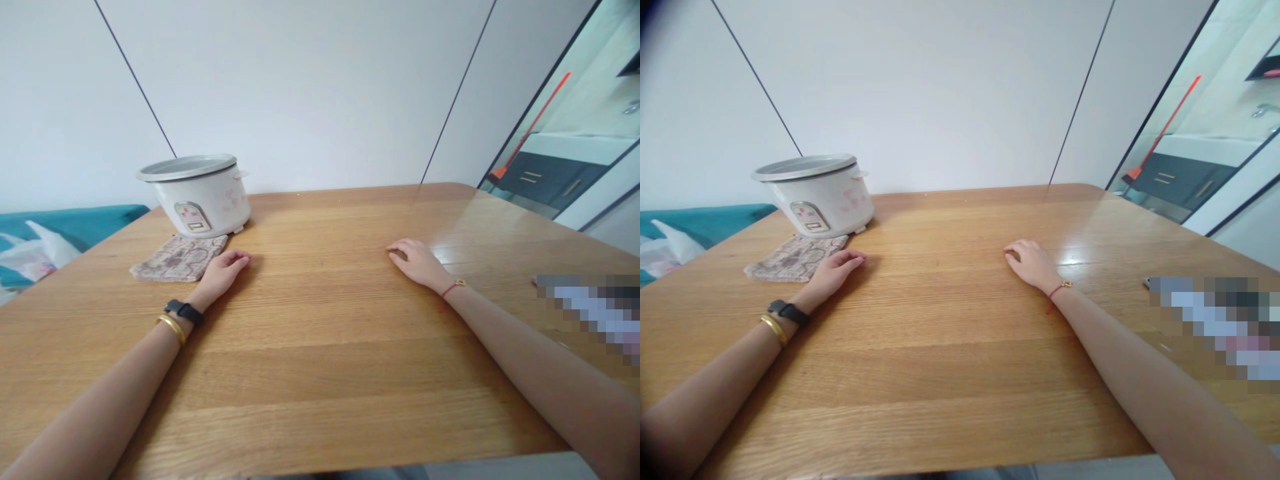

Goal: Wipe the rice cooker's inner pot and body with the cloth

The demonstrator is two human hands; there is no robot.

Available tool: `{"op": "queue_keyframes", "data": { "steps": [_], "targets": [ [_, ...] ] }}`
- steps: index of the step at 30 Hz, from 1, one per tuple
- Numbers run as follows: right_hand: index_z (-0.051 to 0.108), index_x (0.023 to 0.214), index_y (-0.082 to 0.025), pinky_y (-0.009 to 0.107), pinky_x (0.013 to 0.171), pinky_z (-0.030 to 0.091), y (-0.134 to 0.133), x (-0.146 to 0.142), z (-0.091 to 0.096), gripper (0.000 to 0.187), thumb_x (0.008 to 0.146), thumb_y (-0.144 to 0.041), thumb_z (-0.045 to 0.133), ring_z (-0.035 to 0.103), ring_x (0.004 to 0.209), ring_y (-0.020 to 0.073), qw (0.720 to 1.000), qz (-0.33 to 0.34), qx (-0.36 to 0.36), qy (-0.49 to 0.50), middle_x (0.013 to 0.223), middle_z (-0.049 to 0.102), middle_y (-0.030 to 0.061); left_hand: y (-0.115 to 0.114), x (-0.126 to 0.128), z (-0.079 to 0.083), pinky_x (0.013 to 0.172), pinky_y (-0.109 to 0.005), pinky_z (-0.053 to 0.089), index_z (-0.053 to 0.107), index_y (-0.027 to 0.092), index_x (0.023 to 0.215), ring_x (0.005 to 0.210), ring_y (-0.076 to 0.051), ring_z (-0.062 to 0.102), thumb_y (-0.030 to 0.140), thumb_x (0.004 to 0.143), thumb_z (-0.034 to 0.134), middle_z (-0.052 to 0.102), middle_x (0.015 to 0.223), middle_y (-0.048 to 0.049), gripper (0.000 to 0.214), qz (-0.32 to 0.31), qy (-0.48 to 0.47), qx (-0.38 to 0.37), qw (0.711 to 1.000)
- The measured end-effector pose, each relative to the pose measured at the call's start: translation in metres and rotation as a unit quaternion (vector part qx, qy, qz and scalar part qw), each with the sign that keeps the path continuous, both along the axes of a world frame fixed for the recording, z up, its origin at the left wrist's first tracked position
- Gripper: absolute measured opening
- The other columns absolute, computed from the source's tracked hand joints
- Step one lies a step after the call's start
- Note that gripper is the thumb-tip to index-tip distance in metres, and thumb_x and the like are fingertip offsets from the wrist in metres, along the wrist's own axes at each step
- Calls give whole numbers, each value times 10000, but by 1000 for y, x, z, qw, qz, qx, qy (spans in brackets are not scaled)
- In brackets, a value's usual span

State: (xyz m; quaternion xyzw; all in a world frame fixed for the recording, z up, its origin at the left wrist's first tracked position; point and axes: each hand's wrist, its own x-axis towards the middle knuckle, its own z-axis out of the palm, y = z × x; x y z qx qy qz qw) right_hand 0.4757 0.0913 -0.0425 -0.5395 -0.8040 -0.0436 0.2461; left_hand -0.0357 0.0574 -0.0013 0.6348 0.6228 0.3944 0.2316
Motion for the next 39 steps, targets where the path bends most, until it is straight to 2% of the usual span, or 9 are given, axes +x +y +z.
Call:
{"op": "queue_keyframes", "data": {
  "steps": [13,39],
  "targets": [
    [774,1092,-220,533,1047,525,-1,0,1,324,1003,-319,478,679,1123,313,1000,4,1,5,1155,758,124,0,0,0,989,-435,497,739,212,911,956,-292,689,639,714,656,786,960,-79,477,0,-4,1,1000],
    [765,1086,-204,513,1042,533,-1,-1,1,306,1005,-304,487,685,1117,306,1000,1,5,-6,1162,758,125,-1,1,-1,980,-436,487,737,205,921,970,-302,690,631,722,640,780,984,-91,480,2,5,-1,1000]
  ]
}}
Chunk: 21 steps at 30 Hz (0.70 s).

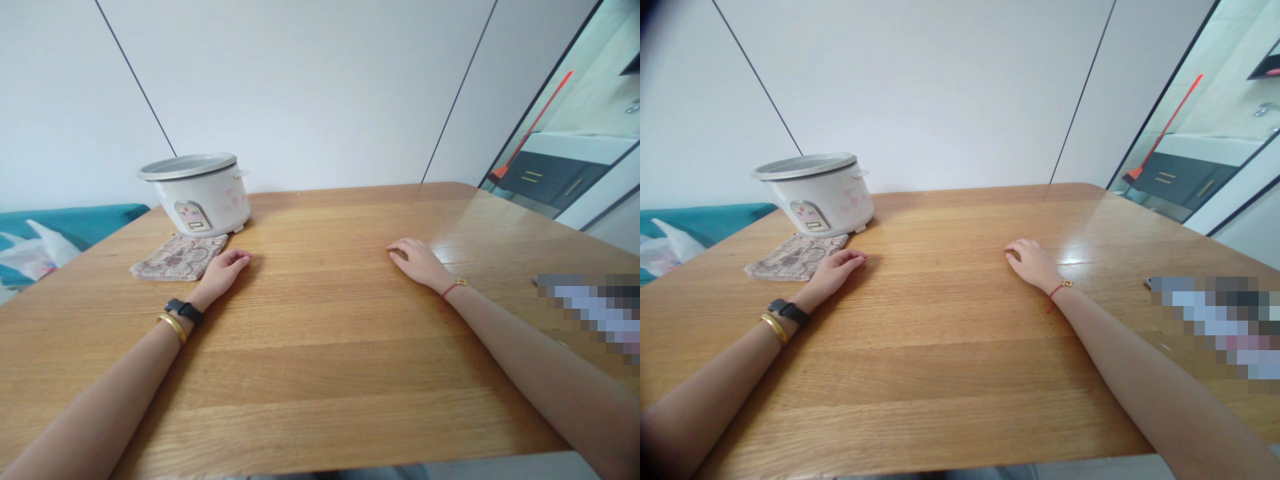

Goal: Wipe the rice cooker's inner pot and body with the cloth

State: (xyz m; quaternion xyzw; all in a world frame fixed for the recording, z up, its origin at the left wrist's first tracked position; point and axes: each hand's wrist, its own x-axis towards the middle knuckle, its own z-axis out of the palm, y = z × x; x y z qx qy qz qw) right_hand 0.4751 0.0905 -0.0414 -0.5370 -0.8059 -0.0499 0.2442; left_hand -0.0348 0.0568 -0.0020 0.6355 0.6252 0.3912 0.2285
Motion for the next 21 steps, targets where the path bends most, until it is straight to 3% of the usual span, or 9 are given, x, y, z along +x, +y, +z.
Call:
{"op": "queue_keyframes", "data": {
  "steps": [21],
  "targets": [
    [762,1093,-178,498,1040,528,-1,-1,1,291,997,-279,506,685,1125,309,1000,-4,-3,-3,1162,758,131,0,0,2,962,-428,492,729,201,927,948,-291,686,645,723,634,781,964,-85,497,-3,9,-2,1000]
  ]
}}
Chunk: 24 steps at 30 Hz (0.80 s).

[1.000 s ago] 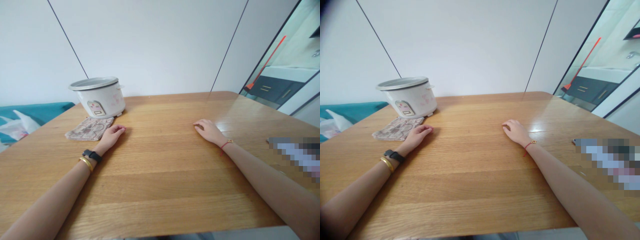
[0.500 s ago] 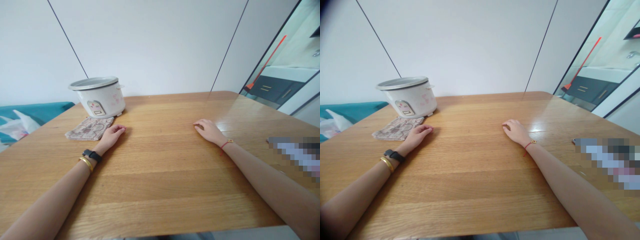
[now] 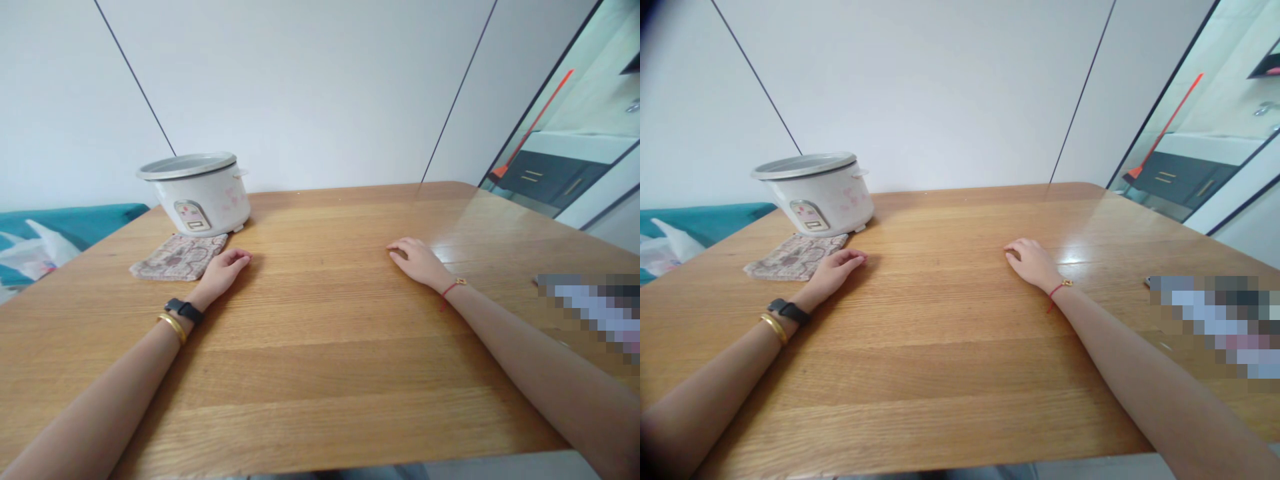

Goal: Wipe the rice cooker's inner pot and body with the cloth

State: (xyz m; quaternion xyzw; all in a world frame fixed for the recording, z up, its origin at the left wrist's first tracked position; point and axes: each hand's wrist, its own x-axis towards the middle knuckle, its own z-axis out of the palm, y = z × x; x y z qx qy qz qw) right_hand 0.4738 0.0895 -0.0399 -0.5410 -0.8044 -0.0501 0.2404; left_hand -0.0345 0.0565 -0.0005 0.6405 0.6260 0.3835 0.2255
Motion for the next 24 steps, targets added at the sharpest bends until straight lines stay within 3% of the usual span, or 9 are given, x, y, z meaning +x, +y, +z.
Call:
{"op": "queue_keyframes", "data": {
  "steps": [24],
  "targets": [
    [768,1089,-188,526,1049,527,0,1,0,322,995,-308,485,681,1127,315,1000,3,-4,8,1162,757,136,1,0,-1,947,-435,481,732,201,921,958,-302,686,640,715,628,778,971,-90,495,1,2,1,1000]
  ]
}}
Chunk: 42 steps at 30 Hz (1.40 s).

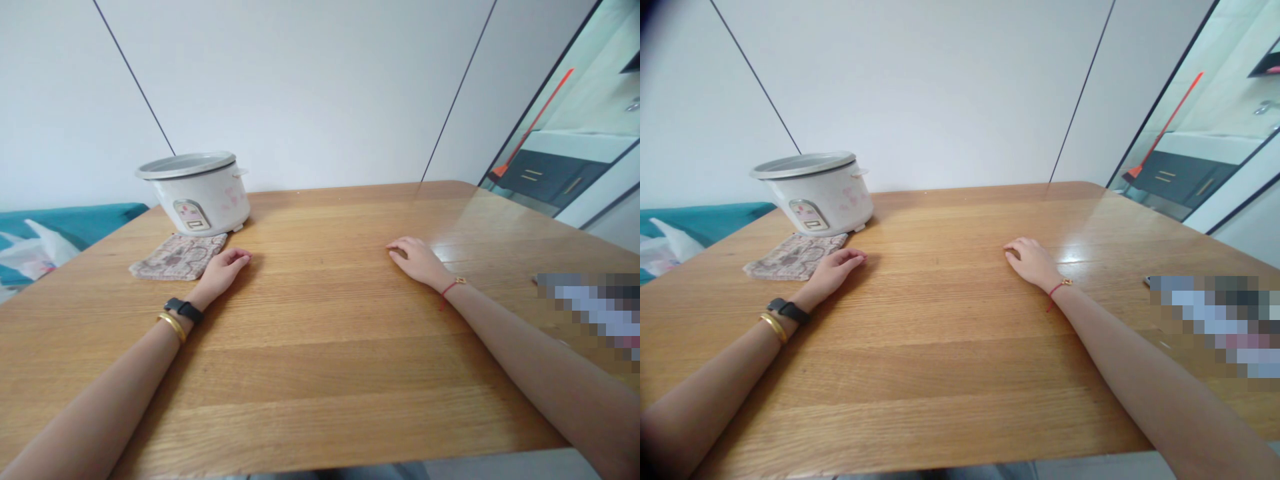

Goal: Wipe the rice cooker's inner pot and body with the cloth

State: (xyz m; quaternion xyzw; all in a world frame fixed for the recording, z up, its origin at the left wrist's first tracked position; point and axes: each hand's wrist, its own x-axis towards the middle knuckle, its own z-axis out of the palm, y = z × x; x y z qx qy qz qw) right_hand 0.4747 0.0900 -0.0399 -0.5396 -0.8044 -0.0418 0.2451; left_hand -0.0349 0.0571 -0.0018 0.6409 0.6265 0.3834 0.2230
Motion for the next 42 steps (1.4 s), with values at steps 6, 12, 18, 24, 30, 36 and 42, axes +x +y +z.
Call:
{"op": "queue_keyframes", "data": {
  "steps": [6,12,18,24,30,36,42],
  "targets": [
    [767,1100,-193,532,1054,525,0,0,0,323,991,-313,488,680,1129,317,1000,-1,-4,-1,1174,754,135,3,-3,-4,924,-425,478,728,204,927,926,-291,678,639,724,624,770,946,-82,492,-4,-1,4,1000],
    [764,1100,-189,525,1054,522,0,0,-1,324,996,-317,485,672,1137,316,1000,-6,-3,0,1170,751,136,2,-3,-3,918,-411,490,733,207,921,918,-280,675,631,740,628,773,942,-72,473,-5,8,4,1000],
    [765,1107,-190,521,1055,521,0,1,-1,330,999,-317,481,671,1140,314,1000,-7,-2,-4,1179,751,130,1,-2,-1,942,-407,495,737,207,928,944,-280,684,619,735,636,781,958,-69,466,-1,4,2,1000],
    [772,1102,-204,534,1050,526,0,1,-1,329,997,-315,481,677,1124,310,1000,1,2,0,1172,756,129,0,0,0,944,-417,505,740,205,913,939,-282,691,628,735,641,787,960,-75,470,-3,0,5,1000],
    [777,1100,-205,529,1052,526,0,0,0,330,993,-311,484,679,1128,311,1000,-1,-2,-1,1168,756,133,0,0,1,948,-423,502,736,203,926,958,-294,693,641,728,641,794,991,-86,490,-4,-1,0,1000],
    [768,1106,-191,513,1047,528,0,0,0,329,1000,-315,481,676,1132,310,1000,-6,-4,-5,1173,754,128,-1,0,3,965,-435,485,732,204,928,974,-307,689,644,738,621,791,996,-91,492,-4,13,-1,1000],
    [766,1097,-203,518,1052,529,0,0,0,307,998,-315,498,680,1138,311,1000,-4,-2,-4,1185,754,128,-1,0,2,969,-433,490,738,207,939,974,-302,689,633,746,626,789,995,-91,481,-8,7,1,1000]
  ]
}}
